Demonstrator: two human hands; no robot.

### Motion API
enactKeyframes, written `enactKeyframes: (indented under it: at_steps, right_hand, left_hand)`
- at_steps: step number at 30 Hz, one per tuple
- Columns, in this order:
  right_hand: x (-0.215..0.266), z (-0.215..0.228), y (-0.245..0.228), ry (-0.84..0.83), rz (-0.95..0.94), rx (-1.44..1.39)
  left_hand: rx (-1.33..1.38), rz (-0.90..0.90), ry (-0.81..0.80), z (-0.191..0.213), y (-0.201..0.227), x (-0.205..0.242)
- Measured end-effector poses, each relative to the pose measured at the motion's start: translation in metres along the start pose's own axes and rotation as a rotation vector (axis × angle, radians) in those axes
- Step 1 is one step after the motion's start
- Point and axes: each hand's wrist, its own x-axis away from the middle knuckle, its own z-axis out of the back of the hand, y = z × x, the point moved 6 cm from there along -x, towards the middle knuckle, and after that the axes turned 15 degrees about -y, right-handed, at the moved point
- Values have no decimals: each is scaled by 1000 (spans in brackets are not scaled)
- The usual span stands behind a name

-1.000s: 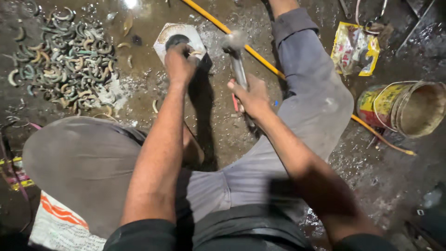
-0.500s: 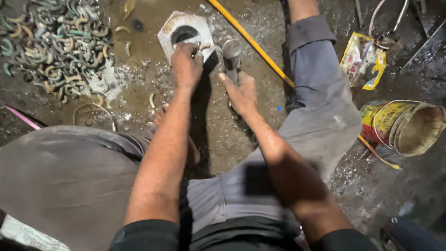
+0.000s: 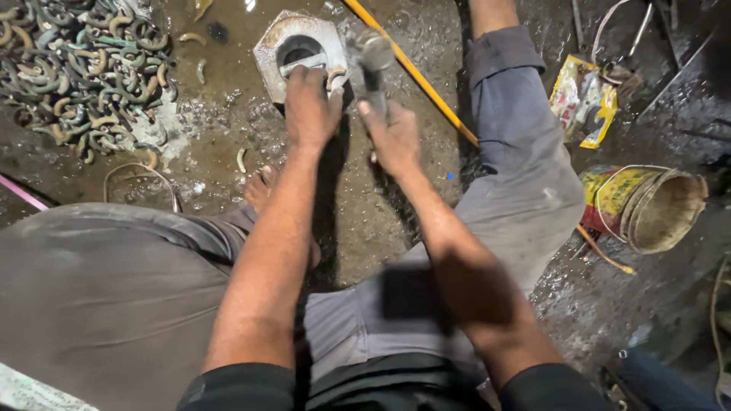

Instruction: The person sits on a wet floor and repeatedly uses a hammer and pliers to shape small metal hooks on a metal block. They pick up hooks from a pile, strike them, and adjust them with pliers.

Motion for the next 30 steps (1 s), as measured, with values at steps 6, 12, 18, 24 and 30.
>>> enactKeyframes:
  at_steps: [6, 12, 18, 24, 30]
  right_hand:
    - [28, 12, -21, 221, 674, 364]
    - [-31, -9, 72, 52, -193, 386]
    - [-7, 8, 14, 107, -24, 185]
    - [2, 41, 26, -18, 387, -812]
    - [-13, -12, 87, 157, -92, 602]
  left_hand:
    - [57, 169, -159, -15, -18, 0]
    - [59, 163, -73, -9, -12, -9]
    - [82, 143, -152, -5, -13, -5]
    - [111, 203, -143, -14, -23, -2]
    - [182, 230, -109, -15, -30, -1]
